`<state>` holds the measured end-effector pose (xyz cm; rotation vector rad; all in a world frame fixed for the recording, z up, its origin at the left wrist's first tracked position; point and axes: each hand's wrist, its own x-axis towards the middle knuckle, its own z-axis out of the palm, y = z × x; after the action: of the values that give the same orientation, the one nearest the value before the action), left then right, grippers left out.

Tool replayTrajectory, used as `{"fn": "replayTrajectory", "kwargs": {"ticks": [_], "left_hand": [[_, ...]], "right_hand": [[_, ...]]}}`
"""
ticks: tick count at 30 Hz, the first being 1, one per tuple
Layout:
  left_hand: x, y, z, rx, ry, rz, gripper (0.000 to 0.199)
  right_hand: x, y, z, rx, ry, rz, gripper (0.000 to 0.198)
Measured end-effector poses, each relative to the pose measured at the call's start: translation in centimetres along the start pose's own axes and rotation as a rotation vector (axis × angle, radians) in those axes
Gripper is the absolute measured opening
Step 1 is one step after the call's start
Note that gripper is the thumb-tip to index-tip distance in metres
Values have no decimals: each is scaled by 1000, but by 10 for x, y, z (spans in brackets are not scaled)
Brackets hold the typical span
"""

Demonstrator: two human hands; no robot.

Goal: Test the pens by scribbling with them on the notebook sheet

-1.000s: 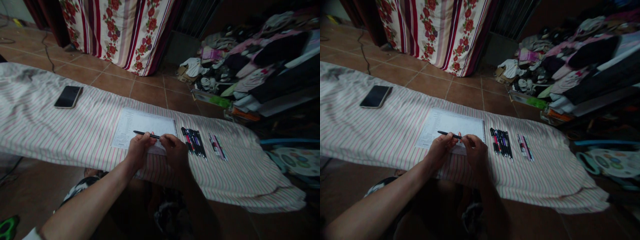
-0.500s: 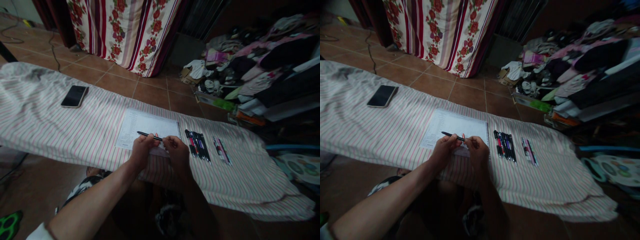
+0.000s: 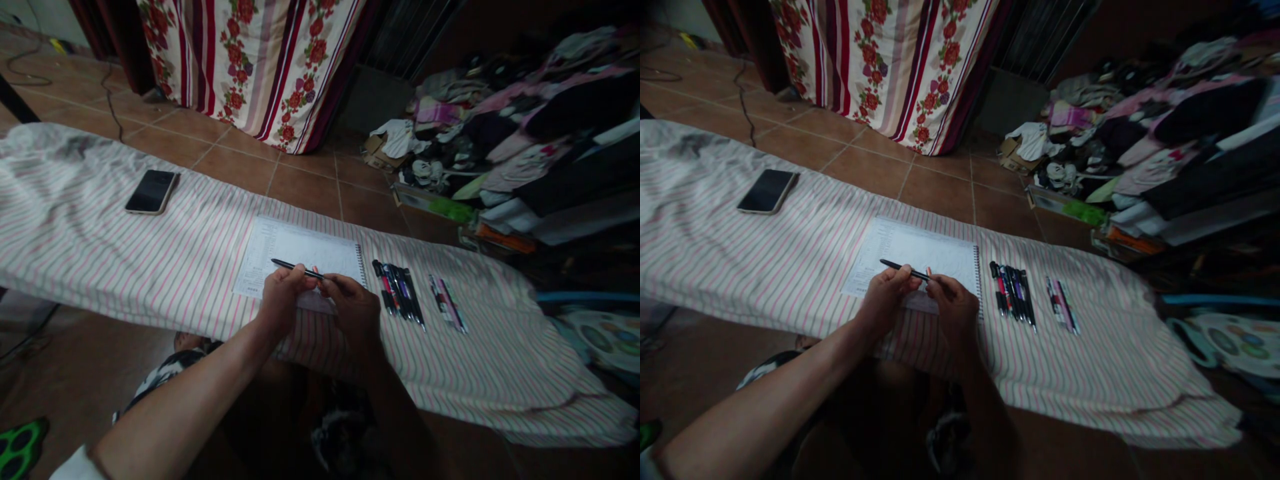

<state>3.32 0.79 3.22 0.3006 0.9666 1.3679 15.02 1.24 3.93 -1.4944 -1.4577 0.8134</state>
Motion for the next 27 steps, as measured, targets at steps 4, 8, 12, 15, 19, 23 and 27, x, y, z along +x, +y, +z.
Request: {"fn": "replayTrajectory", "kwargs": {"ticks": [4,8,12,15,19,23,27], "left_hand": [[0,-2,-2,25,-30,54,22],[2,-5,-4,51,-30,93,22],[2,-6,-3,66,-27,116,22],[1,-7,-3,81,-40,124,22],[0,-8,-3,123,-30,127,22],[0,-7,-3,149,4,144,22],[1,-7,-5,155,-3,146,23]], "right_hand": [[0,-6,-3,-28,-21,26,21],[0,-8,-3,15,-39,79,22],[1,-9,-4,59,-68,168,27],[-1,-10,-6,101,-110,221,31],[-4,-12,-5,71,-145,188,36],[-6,-11,-2,69,-171,180,36],[-6,-13,0,90,-220,197,37]]}}
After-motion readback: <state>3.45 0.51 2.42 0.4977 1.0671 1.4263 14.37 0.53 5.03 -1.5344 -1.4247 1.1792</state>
